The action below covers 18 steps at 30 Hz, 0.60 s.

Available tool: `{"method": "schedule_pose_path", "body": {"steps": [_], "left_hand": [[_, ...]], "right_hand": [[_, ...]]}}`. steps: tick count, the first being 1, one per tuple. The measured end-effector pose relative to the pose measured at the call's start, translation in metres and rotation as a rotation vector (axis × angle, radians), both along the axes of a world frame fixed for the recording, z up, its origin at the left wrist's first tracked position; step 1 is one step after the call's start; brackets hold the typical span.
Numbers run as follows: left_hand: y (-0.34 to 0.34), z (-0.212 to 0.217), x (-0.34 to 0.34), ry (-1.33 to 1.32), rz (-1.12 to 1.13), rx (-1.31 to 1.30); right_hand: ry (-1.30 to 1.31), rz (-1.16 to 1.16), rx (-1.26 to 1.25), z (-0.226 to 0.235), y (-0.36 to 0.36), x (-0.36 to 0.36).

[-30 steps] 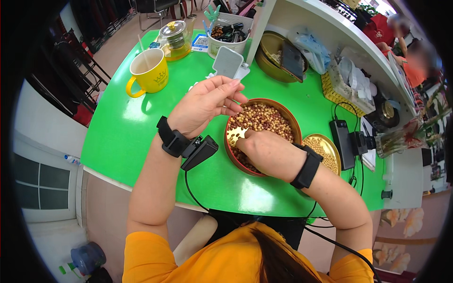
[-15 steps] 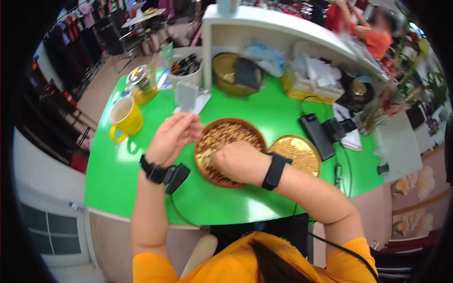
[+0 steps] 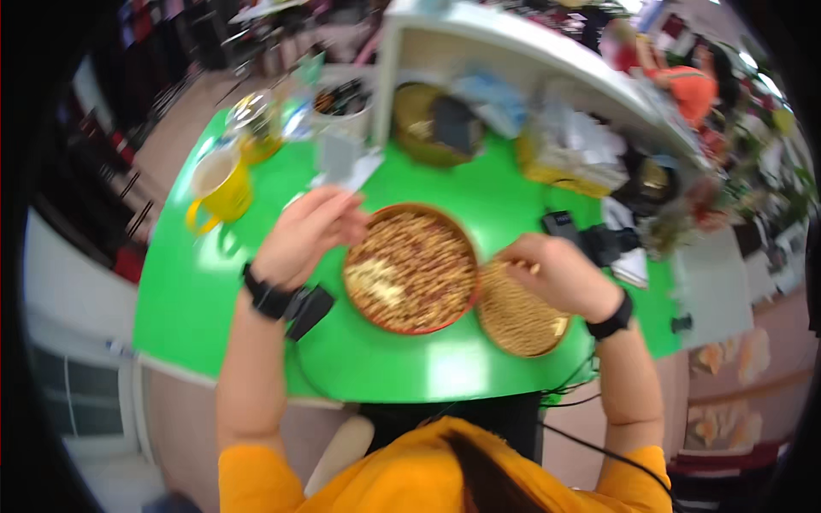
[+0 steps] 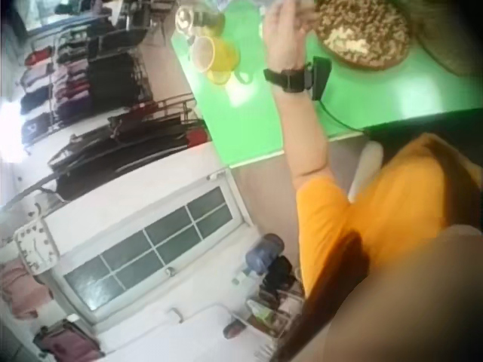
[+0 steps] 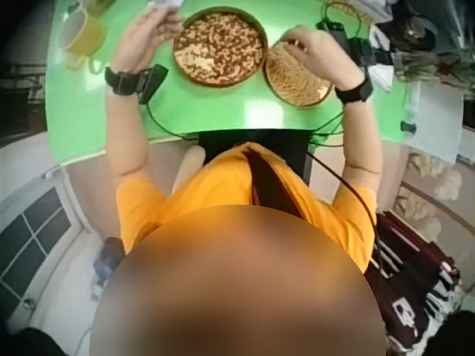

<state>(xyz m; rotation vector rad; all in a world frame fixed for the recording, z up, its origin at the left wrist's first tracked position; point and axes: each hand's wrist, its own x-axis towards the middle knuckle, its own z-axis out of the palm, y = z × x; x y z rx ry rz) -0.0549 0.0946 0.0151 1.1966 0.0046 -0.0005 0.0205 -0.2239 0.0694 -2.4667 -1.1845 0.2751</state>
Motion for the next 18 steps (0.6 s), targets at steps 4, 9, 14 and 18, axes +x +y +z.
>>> {"method": "schedule_pose_path", "body": {"steps": [4, 9, 14, 18], "left_hand": [[0.005, -0.012, 0.009, 0.010, -0.050, -0.047], [0.004, -0.010, 0.005, 0.016, -0.012, -0.020], [0.006, -0.009, -0.006, 0.050, 0.036, -0.017], [-0.001, -0.005, 0.000, 0.027, 0.003, -0.023]], "right_hand": [[-0.001, 0.081, 0.122, -0.001, 0.034, -0.002], [-0.091, 0.232, 0.078, -0.030, 0.077, 0.013], [-0.163, 0.297, 0.010, -0.070, 0.102, 0.018], [-0.217, 0.297, -0.036, -0.067, 0.097, 0.021]]}}
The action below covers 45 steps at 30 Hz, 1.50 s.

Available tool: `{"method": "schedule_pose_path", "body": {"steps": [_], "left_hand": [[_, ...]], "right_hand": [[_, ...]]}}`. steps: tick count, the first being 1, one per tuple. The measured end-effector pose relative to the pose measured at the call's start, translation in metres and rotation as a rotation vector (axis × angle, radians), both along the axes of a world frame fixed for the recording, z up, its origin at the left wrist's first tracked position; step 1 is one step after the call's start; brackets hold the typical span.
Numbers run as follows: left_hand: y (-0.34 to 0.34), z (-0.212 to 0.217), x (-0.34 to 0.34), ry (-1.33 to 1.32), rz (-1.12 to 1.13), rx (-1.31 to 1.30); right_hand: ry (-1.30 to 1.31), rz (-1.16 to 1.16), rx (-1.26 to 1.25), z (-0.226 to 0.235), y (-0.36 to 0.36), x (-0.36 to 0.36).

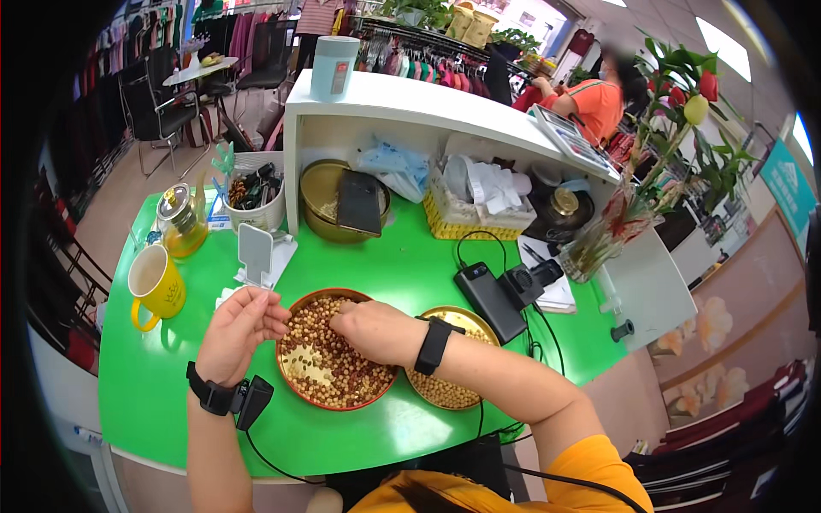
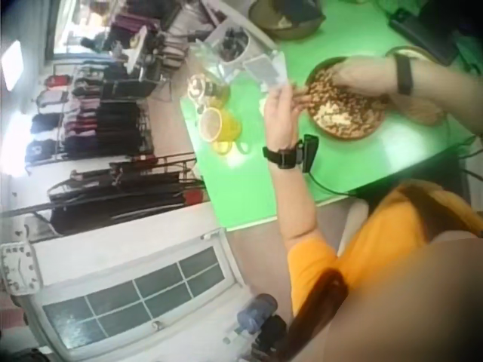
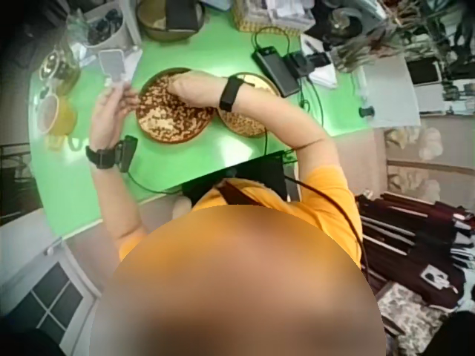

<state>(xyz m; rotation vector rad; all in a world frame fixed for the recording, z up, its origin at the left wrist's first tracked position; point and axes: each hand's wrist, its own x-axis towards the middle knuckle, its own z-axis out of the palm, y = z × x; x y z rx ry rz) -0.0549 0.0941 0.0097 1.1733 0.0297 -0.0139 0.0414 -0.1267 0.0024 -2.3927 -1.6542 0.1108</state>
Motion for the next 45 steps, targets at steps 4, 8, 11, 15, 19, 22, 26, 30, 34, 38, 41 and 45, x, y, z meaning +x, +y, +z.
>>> {"method": "schedule_pose_path", "body": {"steps": [4, 8, 11, 15, 19, 22, 26, 30, 34, 38, 41, 45], "left_hand": [[-0.001, 0.001, 0.002, -0.009, 0.000, 0.008], [0.001, 0.000, 0.002, -0.009, 0.008, 0.017], [0.000, 0.001, 0.001, -0.004, -0.006, 0.011], [0.002, -0.001, 0.001, -0.002, -0.017, -0.003], [0.003, -0.007, 0.003, 0.001, -0.010, -0.011], [0.003, -0.006, 0.005, -0.009, -0.010, -0.005], [0.004, -0.007, 0.004, -0.016, -0.016, 0.001], [0.006, -0.008, 0.004, -0.025, -0.016, 0.004], [0.005, -0.012, 0.007, -0.026, -0.026, 0.009], [0.001, -0.004, 0.012, -0.033, -0.016, -0.004], [-0.003, 0.000, 0.006, -0.046, 0.025, -0.034], [-0.045, 0.043, 0.007, -0.061, -0.043, 0.089]], "right_hand": [[-0.003, -0.025, 0.002, 0.001, -0.003, -0.005], [-0.053, -0.019, -0.031, 0.009, 0.000, -0.009], [0.022, -0.068, -0.040, 0.018, -0.001, -0.015], [0.032, -0.045, 0.038, 0.014, -0.004, -0.017], [0.071, -0.054, 0.096, 0.024, -0.009, -0.023], [0.071, -0.066, 0.208, 0.033, -0.019, -0.026], [0.330, -0.111, 0.510, 0.056, -0.044, -0.017], [0.913, -0.254, 0.923, 0.076, -0.088, -0.014], [1.235, -0.336, 1.164, 0.070, -0.121, -0.019], [1.304, -0.362, 1.257, 0.064, -0.146, -0.031], [1.333, -0.375, 1.297, 0.061, -0.160, -0.037], [1.382, -0.400, 1.334, 0.057, -0.170, -0.040]]}}
